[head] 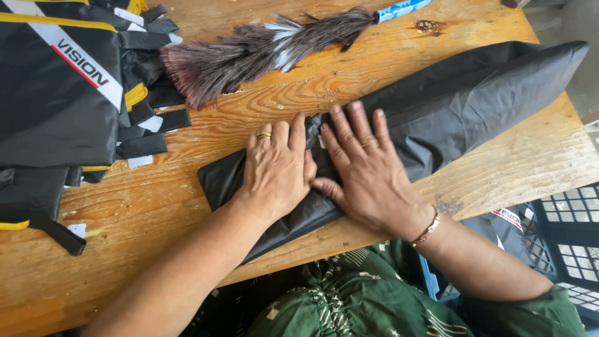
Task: The person folds a black fabric item on a wooden table. They smooth and fold the fabric multiple times, tucking edges to create a compact rectangular bundle, then press and adjust the folded item.
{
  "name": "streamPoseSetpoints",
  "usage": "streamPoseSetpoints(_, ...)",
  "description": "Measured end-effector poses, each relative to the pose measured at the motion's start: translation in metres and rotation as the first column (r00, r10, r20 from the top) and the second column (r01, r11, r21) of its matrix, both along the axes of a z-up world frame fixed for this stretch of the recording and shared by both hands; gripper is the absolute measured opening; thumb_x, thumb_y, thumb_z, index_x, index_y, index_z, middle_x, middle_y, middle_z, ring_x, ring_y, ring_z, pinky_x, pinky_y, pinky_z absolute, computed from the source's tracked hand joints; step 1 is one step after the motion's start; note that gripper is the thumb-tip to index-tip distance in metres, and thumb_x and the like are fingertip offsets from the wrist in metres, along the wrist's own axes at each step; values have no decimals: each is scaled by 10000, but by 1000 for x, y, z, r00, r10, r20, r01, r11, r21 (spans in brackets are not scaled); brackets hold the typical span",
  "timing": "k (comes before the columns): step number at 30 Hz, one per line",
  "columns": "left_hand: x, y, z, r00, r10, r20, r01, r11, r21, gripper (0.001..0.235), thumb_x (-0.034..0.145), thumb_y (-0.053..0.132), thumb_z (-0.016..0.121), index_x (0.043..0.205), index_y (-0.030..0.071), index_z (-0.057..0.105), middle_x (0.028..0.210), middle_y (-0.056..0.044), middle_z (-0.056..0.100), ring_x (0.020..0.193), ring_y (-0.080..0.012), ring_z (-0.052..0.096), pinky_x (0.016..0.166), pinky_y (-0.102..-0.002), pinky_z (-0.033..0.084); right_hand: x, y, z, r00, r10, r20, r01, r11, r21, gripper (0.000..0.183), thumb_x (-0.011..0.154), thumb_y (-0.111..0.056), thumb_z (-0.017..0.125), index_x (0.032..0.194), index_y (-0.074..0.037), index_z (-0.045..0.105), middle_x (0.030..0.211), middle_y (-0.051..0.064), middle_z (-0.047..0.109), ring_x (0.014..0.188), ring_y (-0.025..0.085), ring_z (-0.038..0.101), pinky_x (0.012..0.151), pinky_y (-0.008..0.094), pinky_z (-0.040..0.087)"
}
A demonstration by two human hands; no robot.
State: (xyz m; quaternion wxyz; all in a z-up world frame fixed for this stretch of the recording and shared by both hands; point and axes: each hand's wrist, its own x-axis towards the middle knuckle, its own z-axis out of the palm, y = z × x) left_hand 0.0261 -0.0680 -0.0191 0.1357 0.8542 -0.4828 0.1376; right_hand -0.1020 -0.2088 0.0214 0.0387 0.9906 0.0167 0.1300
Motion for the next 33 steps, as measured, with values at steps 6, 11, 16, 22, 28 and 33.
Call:
streamPoseSetpoints(6,0,11,6,999,-20,47,21,1000,-19,633,885,358,584,1409,3,552,1014,-142,581,921,-328,577,775,-504,472,-2,-39,15,994,-46,96,46,999,6,884,994,-685,484,1565,-11,442,1476,242,560,1476,513,359,1192,659,248)
streamPoseSetpoints(11,1,21,13,999,-45,22,44,999,15,635,876,339,587,1408,-5,540,1023,-156,588,922,-344,583,815,-519,475,-4,-49,24,992,-52,114,52,999,6,773,1025,-670,359,1441,-59,584,1158,156,589,1087,362,536,986,534,354)
streamPoseSetpoints(16,3,37,18,998,-67,-20,69,994,83,631,899,341,553,1425,-7,528,1035,-170,594,918,-346,579,801,-528,470,-3,-84,31,993,-70,98,73,997,-29,479,1060,-598,533,880,-169,648,950,51,574,939,326,567,821,489,362)
streamPoseSetpoints(22,2,23,26,970,-45,-238,77,988,130,496,944,284,485,1337,-12,553,1145,-205,589,986,-342,604,865,-547,460,19,-91,20,982,135,-129,-110,976,187,163,800,-232,606,874,-92,565,971,101,590,921,357,553,811,502,414)
streamPoseSetpoints(28,-1,-29,24,948,-82,-308,89,996,8,473,987,459,431,1135,49,613,1058,-146,561,1021,-441,626,864,-580,469,31,-81,6,983,149,-106,-100,924,370,180,955,-273,628,1076,-139,643,1079,77,614,1131,341,586,914,517,435)
streamPoseSetpoints(33,3,-46,31,922,-136,-362,125,991,-54,397,949,411,474,985,34,591,994,-176,566,920,-507,638,823,-585,476,37,-76,-13,994,107,12,-103,915,390,120,969,-240,624,954,-125,595,972,90,616,1033,334,626,832,468,457)
